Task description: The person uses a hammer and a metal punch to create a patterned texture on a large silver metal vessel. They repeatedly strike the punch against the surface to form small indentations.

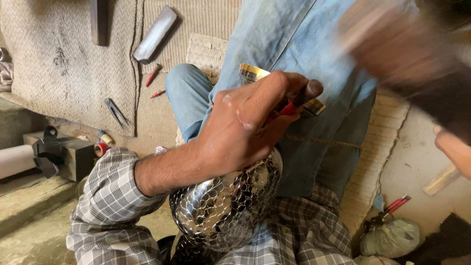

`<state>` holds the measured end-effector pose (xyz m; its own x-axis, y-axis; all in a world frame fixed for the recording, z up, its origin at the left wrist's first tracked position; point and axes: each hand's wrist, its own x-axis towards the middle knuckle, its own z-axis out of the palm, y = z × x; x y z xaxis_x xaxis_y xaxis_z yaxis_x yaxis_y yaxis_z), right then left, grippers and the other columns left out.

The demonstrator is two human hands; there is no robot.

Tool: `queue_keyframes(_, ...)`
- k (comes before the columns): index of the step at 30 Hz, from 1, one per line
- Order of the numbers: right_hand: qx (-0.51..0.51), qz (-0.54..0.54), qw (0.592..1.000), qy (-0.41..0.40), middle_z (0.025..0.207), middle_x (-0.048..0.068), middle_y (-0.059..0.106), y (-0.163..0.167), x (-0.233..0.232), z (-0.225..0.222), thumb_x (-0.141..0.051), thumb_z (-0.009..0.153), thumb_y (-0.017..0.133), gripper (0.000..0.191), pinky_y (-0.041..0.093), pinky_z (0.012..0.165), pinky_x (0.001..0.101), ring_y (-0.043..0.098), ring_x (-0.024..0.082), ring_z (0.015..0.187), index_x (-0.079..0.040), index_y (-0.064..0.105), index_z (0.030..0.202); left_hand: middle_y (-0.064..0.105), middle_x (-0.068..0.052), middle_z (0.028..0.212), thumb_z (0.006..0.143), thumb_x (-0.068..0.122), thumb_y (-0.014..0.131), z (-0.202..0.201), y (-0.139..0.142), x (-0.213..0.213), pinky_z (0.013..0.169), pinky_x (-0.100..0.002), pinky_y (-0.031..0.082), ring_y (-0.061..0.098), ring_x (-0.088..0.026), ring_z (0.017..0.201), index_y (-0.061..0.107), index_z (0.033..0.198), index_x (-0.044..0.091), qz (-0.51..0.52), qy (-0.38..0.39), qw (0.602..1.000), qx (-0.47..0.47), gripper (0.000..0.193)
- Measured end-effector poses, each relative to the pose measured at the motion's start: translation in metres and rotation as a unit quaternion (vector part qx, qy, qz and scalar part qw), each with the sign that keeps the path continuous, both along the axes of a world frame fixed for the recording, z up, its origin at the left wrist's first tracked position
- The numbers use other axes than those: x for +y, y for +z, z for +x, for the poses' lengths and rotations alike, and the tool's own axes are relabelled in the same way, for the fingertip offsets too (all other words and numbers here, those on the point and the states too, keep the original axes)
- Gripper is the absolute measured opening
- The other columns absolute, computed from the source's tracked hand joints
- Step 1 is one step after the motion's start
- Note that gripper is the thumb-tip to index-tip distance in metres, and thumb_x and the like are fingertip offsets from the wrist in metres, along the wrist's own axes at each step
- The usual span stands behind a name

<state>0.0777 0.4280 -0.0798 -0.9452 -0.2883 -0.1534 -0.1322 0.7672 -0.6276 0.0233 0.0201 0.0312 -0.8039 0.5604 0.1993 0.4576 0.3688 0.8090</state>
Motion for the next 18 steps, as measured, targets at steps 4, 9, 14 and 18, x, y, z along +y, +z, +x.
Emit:
queue_keyframes(4, -0.024, 0.006, 1.0, -0.008, 0.095, 0.013, 0.065, -0.007, 0.014, 0.007, 0.0, 0.09, 0.079, 0.049, 0.054, 0.068, 0.0299, 0.065, 0.02, 0.078, 0.0, 0.05, 0.13, 0.07, -0.012, 0.124, 0.1, -0.002, 0.071, -0.001, 0.002, 0.001, 0.077, -0.032, 0.066, 0.077, -0.024, 0.104, 0.047, 0.122, 0.003, 0.012, 0.002, 1.0, 0.01, 0.033)
queue_keyframes(9, -0.05, 0.023, 0.998, -0.021, 0.095, 0.013, 0.065, -0.022, 0.032, 0.016, -0.002, 0.09, 0.078, 0.048, 0.053, 0.067, 0.0302, 0.065, 0.02, 0.077, -0.002, 0.05, 0.13, 0.072, -0.012, 0.107, 0.093, -0.001, 0.075, -0.002, 0.004, 0.001, 0.07, -0.036, 0.064, 0.078, -0.026, 0.094, 0.052, 0.118, 0.003, -0.042, 0.023, 0.998, -0.046, 0.034)
queue_keyframes(14, -0.071, 0.038, 0.996, -0.037, 0.095, 0.013, 0.065, -0.038, 0.043, 0.02, -0.004, 0.091, 0.078, 0.048, 0.053, 0.066, 0.0304, 0.065, 0.021, 0.075, -0.003, 0.05, 0.129, 0.071, -0.006, 0.125, 0.101, -0.002, 0.072, -0.003, 0.006, 0.002, 0.08, -0.032, 0.066, 0.077, -0.024, 0.108, 0.051, 0.132, 0.01, -0.006, -0.009, 1.0, 0.0, 0.039)
queue_keyframes(18, -0.082, 0.038, 0.995, -0.05, 0.094, 0.013, 0.065, -0.04, 0.045, 0.031, -0.005, 0.091, 0.078, 0.048, 0.053, 0.065, 0.0307, 0.065, 0.021, 0.074, -0.004, 0.05, 0.129, 0.07, -0.004, 0.137, 0.102, 0.003, 0.07, -0.006, 0.003, 0.007, 0.082, -0.029, 0.066, 0.076, -0.022, 0.114, 0.053, 0.14, 0.014, -0.044, -0.031, 0.998, 0.031, 0.043)
